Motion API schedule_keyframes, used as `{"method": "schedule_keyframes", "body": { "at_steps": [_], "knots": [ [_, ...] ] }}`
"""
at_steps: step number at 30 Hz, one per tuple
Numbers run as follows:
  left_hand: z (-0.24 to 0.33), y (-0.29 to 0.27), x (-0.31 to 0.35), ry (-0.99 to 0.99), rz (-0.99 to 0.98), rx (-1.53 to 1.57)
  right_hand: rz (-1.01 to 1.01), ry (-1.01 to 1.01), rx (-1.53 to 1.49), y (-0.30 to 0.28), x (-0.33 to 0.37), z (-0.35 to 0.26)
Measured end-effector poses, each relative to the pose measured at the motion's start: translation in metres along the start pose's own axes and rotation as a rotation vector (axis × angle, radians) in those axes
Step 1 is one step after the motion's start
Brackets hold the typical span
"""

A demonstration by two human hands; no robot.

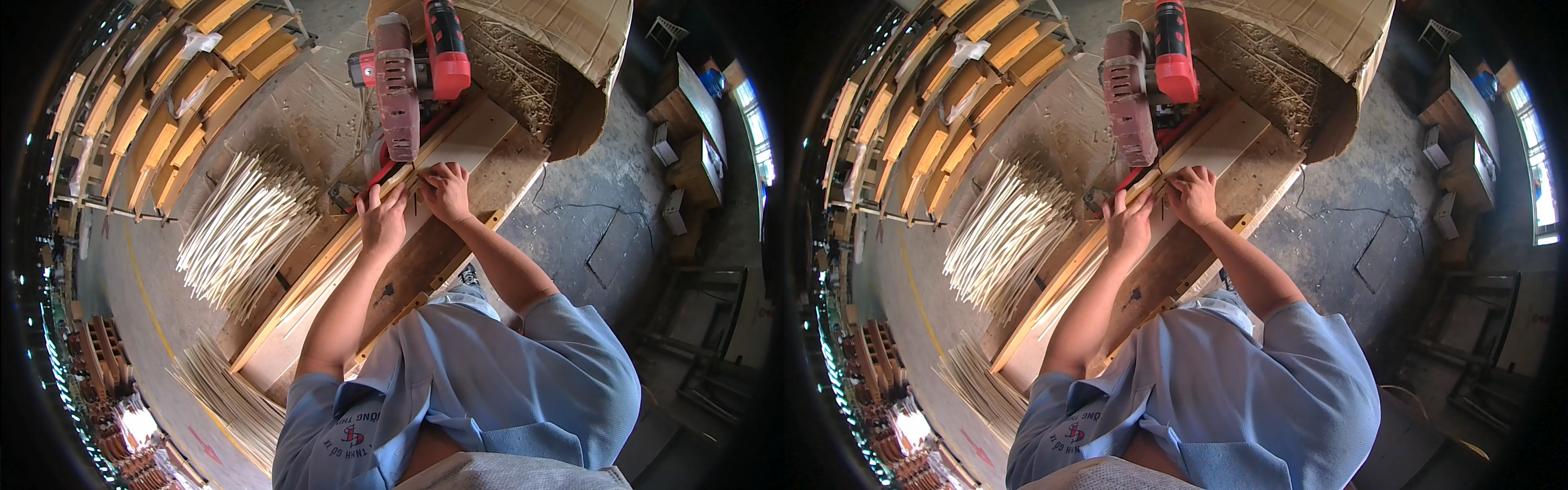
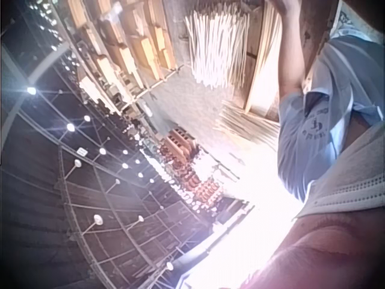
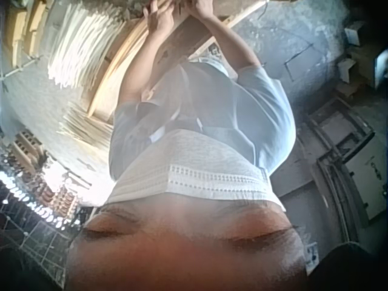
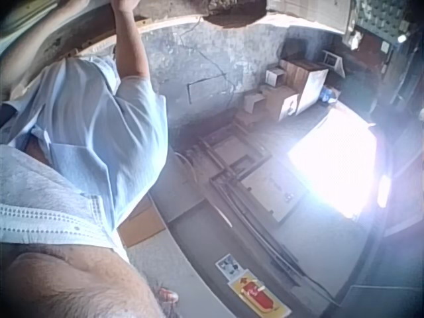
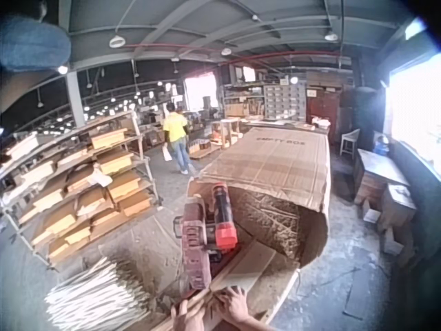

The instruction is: The person repeatedly picks up small bundles of thin bamboo sticks, aligns them on a wooden guide, and cuts them to length using a red handheld circular saw. Cut pieces are placed into a growing pile on the workbench. The process is repeated continuously throughout the clip.

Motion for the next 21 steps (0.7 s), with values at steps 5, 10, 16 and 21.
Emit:
{"method": "schedule_keyframes", "body": {
  "at_steps": [5, 10, 16, 21],
  "knots": [
    [-0.0002, -0.0003, -0.0004, 0.001, -0.010, -0.001, 0.004, -0.006, 0.001, -0.0003, -0.0003, -0.0006],
    [-0.0007, -0.0001, 0.0002, -0.001, -0.007, 0.006, 0.007, -0.016, -0.012, -0.0017, -0.0007, -0.0023],
    [-0.0003, 0.0011, 0.0008, -0.008, 0.007, -0.001, 0.048, 0.053, -0.093, 0.0006, -0.0005, -0.0004],
    [0.0003, 0.0004, 0.0002, -0.006, 0.007, -0.008, 0.053, 0.061, -0.125, -0.0005, -0.0016, 0.0028]
  ]
}}
Point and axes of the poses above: each hand's wrist, its own x-axis away from the middle knuckle, its own y-axis out of the palm, z = x × y, the point moved 1 cm from there along -x, towards the middle knuckle, and after that the axes turned 4 degrees about y, right-handed, at the moved point
